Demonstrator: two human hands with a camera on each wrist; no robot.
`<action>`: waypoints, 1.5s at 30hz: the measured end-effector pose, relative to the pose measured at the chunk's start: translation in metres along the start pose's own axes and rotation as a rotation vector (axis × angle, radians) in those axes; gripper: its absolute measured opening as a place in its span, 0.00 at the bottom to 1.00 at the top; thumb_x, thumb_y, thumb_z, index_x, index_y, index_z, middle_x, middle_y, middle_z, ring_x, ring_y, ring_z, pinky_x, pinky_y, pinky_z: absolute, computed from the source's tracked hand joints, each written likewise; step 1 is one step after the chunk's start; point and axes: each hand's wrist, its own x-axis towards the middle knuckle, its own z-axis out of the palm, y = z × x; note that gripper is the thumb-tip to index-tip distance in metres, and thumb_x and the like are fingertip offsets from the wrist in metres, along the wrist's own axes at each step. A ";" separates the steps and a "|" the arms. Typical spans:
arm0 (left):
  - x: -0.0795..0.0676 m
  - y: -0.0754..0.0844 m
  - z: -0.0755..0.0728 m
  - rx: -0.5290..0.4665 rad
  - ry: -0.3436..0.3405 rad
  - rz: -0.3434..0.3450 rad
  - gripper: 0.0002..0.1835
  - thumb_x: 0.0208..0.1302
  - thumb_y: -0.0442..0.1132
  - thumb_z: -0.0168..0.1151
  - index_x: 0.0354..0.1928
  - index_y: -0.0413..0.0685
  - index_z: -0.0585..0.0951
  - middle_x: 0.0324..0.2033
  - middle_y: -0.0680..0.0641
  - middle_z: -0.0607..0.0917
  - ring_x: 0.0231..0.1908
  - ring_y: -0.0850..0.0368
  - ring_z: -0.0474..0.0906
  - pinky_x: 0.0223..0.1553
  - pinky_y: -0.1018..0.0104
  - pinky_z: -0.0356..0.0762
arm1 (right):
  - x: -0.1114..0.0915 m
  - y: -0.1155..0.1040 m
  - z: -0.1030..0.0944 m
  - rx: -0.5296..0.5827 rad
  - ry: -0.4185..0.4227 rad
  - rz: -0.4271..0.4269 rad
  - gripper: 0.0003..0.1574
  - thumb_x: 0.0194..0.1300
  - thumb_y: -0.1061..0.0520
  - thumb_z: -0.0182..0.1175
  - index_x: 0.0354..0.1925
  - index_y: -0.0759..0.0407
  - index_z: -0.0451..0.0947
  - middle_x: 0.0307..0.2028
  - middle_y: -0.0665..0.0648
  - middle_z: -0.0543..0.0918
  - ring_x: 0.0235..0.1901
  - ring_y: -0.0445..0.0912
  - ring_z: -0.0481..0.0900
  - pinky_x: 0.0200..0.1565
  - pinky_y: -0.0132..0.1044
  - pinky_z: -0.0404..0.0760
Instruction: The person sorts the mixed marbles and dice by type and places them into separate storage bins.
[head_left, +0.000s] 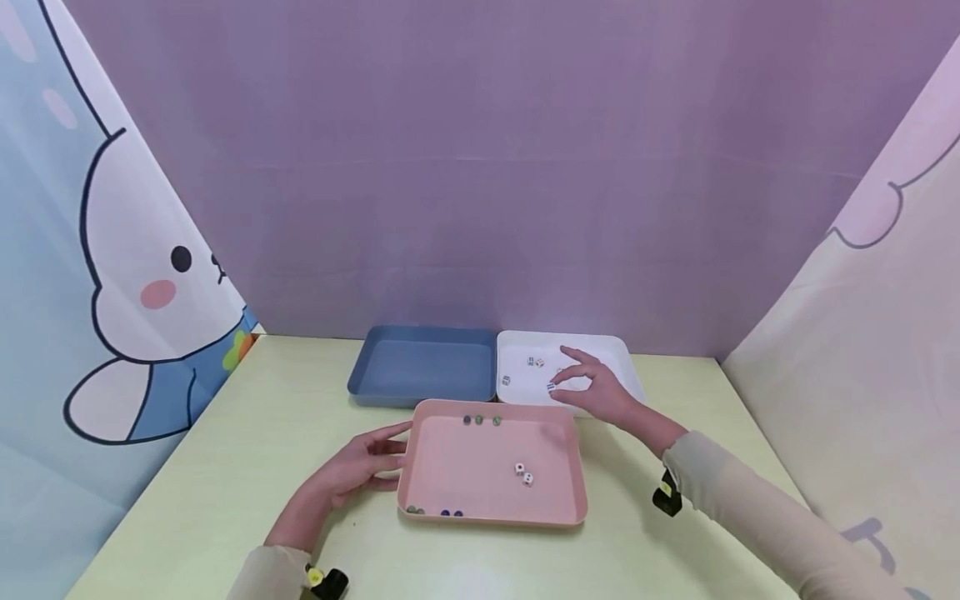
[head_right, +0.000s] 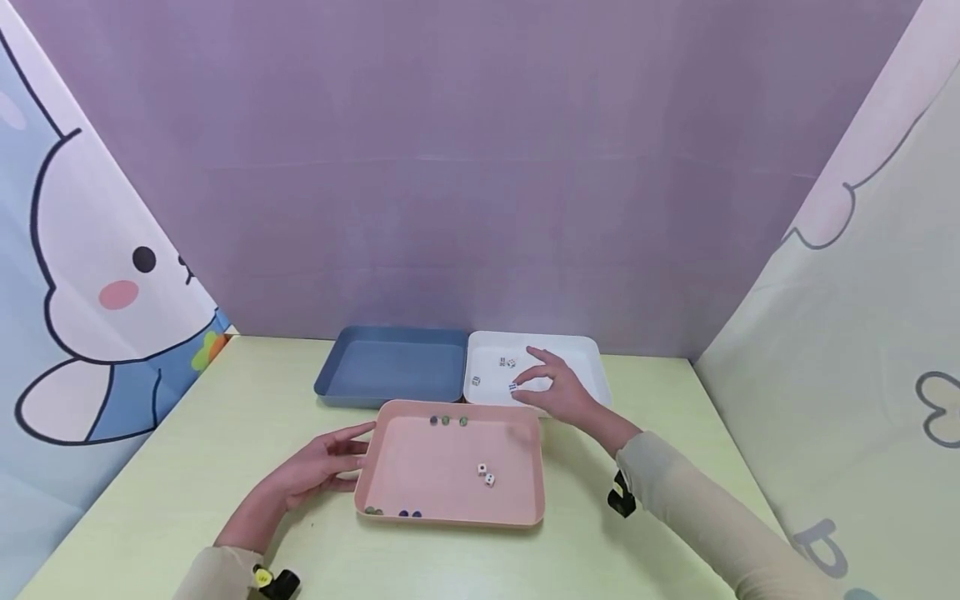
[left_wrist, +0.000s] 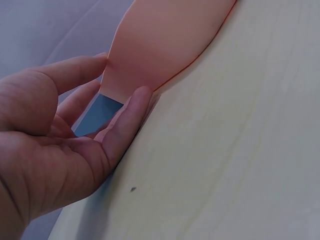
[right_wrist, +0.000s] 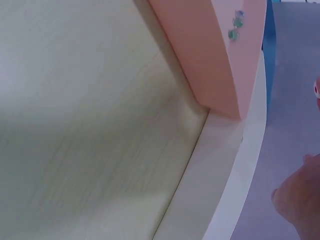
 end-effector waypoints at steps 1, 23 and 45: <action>0.000 -0.001 0.000 0.000 0.008 0.000 0.36 0.64 0.33 0.64 0.73 0.50 0.63 0.60 0.33 0.70 0.51 0.45 0.78 0.46 0.49 0.80 | 0.000 -0.001 -0.002 0.006 0.006 0.002 0.10 0.53 0.64 0.73 0.36 0.68 0.86 0.66 0.71 0.64 0.68 0.67 0.53 0.64 0.66 0.51; -0.011 -0.001 0.024 -0.026 0.061 0.045 0.33 0.70 0.33 0.57 0.74 0.46 0.60 0.57 0.31 0.72 0.50 0.43 0.78 0.45 0.54 0.81 | 0.010 0.063 -0.045 -0.040 0.088 0.173 0.17 0.58 0.50 0.71 0.41 0.61 0.86 0.71 0.66 0.57 0.72 0.62 0.46 0.65 0.66 0.50; -0.007 -0.001 0.021 0.079 0.047 0.082 0.35 0.67 0.30 0.59 0.74 0.45 0.59 0.55 0.33 0.74 0.51 0.43 0.75 0.43 0.51 0.82 | 0.042 0.099 -0.054 -0.184 0.139 0.256 0.18 0.61 0.53 0.69 0.42 0.66 0.85 0.71 0.71 0.54 0.71 0.65 0.46 0.66 0.63 0.52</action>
